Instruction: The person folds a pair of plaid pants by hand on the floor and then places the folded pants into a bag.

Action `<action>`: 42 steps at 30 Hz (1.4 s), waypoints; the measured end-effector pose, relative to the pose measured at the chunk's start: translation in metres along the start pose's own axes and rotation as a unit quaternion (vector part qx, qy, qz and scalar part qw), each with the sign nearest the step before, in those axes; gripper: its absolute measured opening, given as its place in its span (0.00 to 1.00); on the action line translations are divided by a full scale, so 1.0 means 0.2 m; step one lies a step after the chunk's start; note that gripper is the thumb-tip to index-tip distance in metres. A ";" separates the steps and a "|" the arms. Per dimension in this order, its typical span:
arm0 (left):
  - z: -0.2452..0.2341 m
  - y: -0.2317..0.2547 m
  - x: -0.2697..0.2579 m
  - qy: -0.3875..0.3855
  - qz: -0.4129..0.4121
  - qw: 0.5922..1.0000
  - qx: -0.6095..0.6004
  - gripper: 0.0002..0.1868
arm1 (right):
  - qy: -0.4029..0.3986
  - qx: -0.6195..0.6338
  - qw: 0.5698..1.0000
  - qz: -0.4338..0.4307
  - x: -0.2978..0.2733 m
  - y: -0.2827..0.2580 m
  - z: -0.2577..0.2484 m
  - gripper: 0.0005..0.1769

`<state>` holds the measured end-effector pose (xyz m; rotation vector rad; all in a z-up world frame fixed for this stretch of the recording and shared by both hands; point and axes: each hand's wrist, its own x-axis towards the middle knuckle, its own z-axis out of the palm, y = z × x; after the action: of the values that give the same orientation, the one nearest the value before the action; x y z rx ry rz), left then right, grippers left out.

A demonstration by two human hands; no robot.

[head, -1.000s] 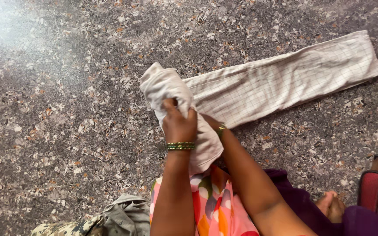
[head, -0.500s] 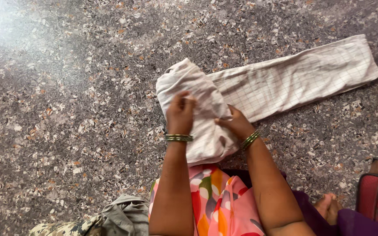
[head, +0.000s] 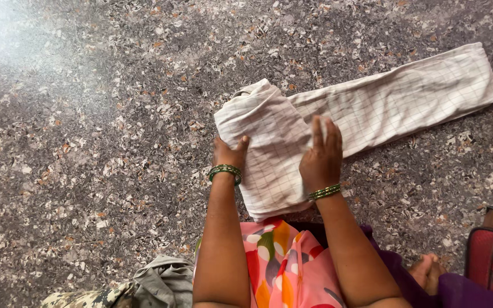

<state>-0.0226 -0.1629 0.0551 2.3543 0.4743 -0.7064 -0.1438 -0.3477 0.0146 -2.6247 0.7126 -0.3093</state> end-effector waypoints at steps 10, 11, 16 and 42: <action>0.06 -0.06 0.11 0.027 0.005 1.000 -0.001 0.48 | -0.188 -0.064 0.973 -0.117 0.10 -0.07 0.23 0.47; 0.06 -0.06 0.11 0.033 -0.001 0.999 0.016 0.48 | -0.186 -0.060 0.974 -0.117 0.09 -0.07 0.23 0.47; 0.02 -0.06 0.09 0.084 0.058 0.993 -0.054 0.44 | -0.177 -0.038 0.977 -0.110 0.06 -0.12 0.25 0.47; -0.13 0.00 -0.22 0.065 0.263 0.962 -0.022 0.34 | -0.275 0.646 0.710 0.058 -0.12 -0.48 0.23 0.29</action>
<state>-0.0485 -0.1524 0.0983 2.3419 -0.0900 -0.2893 -0.1082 -0.2445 0.0134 -1.1741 0.2316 0.0572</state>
